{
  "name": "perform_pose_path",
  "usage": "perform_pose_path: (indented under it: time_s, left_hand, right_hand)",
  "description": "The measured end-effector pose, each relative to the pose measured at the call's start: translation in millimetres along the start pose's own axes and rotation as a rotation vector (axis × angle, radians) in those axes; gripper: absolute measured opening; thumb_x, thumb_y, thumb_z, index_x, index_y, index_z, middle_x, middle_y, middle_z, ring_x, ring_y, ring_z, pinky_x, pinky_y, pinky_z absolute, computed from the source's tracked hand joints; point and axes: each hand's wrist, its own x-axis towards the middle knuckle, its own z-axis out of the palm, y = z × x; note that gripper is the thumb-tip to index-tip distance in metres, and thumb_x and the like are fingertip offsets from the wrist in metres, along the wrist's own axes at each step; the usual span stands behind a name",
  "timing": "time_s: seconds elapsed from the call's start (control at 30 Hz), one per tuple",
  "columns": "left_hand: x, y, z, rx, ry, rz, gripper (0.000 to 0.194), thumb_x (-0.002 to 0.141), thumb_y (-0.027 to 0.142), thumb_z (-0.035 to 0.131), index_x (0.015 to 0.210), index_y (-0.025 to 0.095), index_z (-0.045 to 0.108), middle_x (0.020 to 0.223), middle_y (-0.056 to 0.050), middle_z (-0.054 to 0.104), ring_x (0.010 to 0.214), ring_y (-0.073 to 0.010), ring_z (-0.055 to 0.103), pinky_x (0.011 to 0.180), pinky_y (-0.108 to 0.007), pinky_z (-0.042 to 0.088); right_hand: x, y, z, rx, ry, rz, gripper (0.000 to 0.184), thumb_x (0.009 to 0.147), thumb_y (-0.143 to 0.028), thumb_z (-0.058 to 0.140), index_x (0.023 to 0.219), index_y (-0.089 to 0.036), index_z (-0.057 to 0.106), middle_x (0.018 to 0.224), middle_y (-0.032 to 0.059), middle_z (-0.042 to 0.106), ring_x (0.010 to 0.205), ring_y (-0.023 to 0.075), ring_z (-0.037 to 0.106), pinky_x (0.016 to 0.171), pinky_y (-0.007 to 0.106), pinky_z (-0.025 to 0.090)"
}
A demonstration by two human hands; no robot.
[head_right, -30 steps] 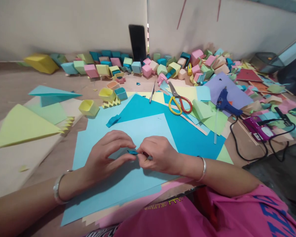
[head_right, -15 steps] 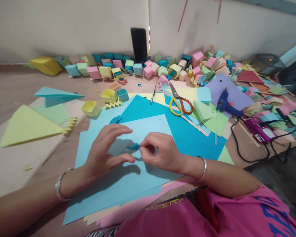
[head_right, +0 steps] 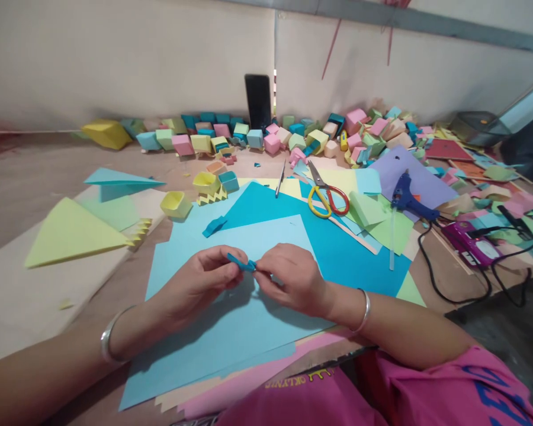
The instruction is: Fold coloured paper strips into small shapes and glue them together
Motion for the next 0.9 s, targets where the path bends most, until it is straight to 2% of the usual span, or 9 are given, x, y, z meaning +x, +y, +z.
perform_pose_path:
  time_s: [0.1, 0.2, 0.3, 0.43, 0.53, 0.67, 0.77, 0.9]
  left_hand:
    - [-0.9, 3.3, -3.4, 0.028, -0.052, 0.074, 0.012, 0.080, 0.028, 0.068, 0.087, 0.018, 0.067, 0.085, -0.005, 0.065, 0.068, -0.0121, 0.055, 0.058, -0.025, 0.047]
    - [-0.4, 6.8, -5.8, 0.177, -0.088, 0.161, 0.007, 0.083, 0.024, 0.062, 0.086, 0.018, 0.064, 0.098, -0.008, 0.067, 0.081, -0.0165, 0.060, 0.068, -0.030, 0.050]
    - [0.6, 8.3, -4.9, 0.406, -0.133, 0.226, 0.004, 0.082, 0.021, 0.060, 0.080, 0.018, 0.061, 0.095, -0.007, 0.066, 0.084, -0.0177, 0.059, 0.073, -0.033, 0.051]
    - [1.3, 5.8, -1.2, 0.605, -0.197, 0.253, 0.011, 0.084, 0.026, 0.058, 0.078, 0.018, 0.061, 0.086, -0.005, 0.063, 0.083, -0.0181, 0.057, 0.075, -0.035, 0.049]
    - [2.0, 2.3, 0.0, 0.537, -0.173, 0.186, 0.016, 0.083, 0.031, 0.062, 0.077, 0.017, 0.059, 0.083, -0.004, 0.061, 0.077, -0.0158, 0.055, 0.069, -0.031, 0.049]
    - [3.5, -1.8, -1.5, 0.417, -0.073, 0.123, 0.014, 0.074, 0.021, 0.072, 0.078, 0.016, 0.060, 0.086, -0.004, 0.062, 0.079, -0.0153, 0.058, 0.074, -0.030, 0.050]
    - [3.8, -3.5, -3.7, 0.428, -0.037, 0.198, 0.008, 0.077, 0.016, 0.069, 0.080, 0.016, 0.062, 0.088, -0.005, 0.064, 0.085, -0.0167, 0.060, 0.080, -0.032, 0.049]
    - [3.7, -2.2, -5.0, 0.457, -0.068, 0.270, 0.007, 0.076, 0.016, 0.072, 0.077, 0.017, 0.065, 0.086, -0.004, 0.066, 0.085, -0.0162, 0.061, 0.080, -0.031, 0.048]
  right_hand:
    - [-1.2, 2.7, 1.6, -0.021, -0.077, -0.009, 0.007, 0.088, -0.014, 0.055, 0.086, -0.018, 0.060, 0.074, 0.0048, 0.067, 0.069, 0.0149, 0.060, 0.064, 0.028, 0.048]
    - [1.5, 2.8, -2.0, 0.040, -0.074, 0.087, 0.009, 0.089, -0.014, 0.054, 0.087, -0.017, 0.062, 0.075, 0.0052, 0.067, 0.070, 0.0141, 0.059, 0.064, 0.027, 0.047]
    - [4.7, -0.5, -6.3, 0.182, -0.105, 0.241, 0.010, 0.091, -0.019, 0.055, 0.087, -0.017, 0.064, 0.074, 0.0028, 0.065, 0.065, 0.0109, 0.055, 0.061, 0.024, 0.045]
    - [5.0, -6.1, -5.7, 0.369, -0.201, 0.443, 0.007, 0.083, -0.019, 0.064, 0.089, -0.016, 0.066, 0.072, 0.0001, 0.063, 0.062, 0.0089, 0.052, 0.058, 0.023, 0.043]
    - [6.0, -7.5, -4.4, 0.521, -0.189, 0.665, 0.004, 0.079, -0.019, 0.064, 0.081, -0.015, 0.064, 0.068, -0.0010, 0.061, 0.058, 0.0081, 0.051, 0.053, 0.021, 0.042]
    - [11.0, -5.2, -6.1, 0.719, -0.137, 0.953, 0.009, 0.077, -0.024, 0.064, 0.077, -0.016, 0.060, 0.063, -0.0027, 0.059, 0.054, 0.0080, 0.053, 0.050, 0.020, 0.042]
    - [12.7, -2.4, -7.2, 0.735, -0.246, 0.997, 0.009, 0.075, -0.023, 0.064, 0.075, -0.016, 0.059, 0.061, -0.0040, 0.056, 0.053, 0.0072, 0.051, 0.049, 0.020, 0.041]
    - [10.0, 1.0, -6.3, 0.693, -0.366, 0.967, 0.004, 0.074, -0.018, 0.061, 0.073, -0.016, 0.058, 0.058, -0.0060, 0.051, 0.051, 0.0057, 0.046, 0.048, 0.019, 0.036]
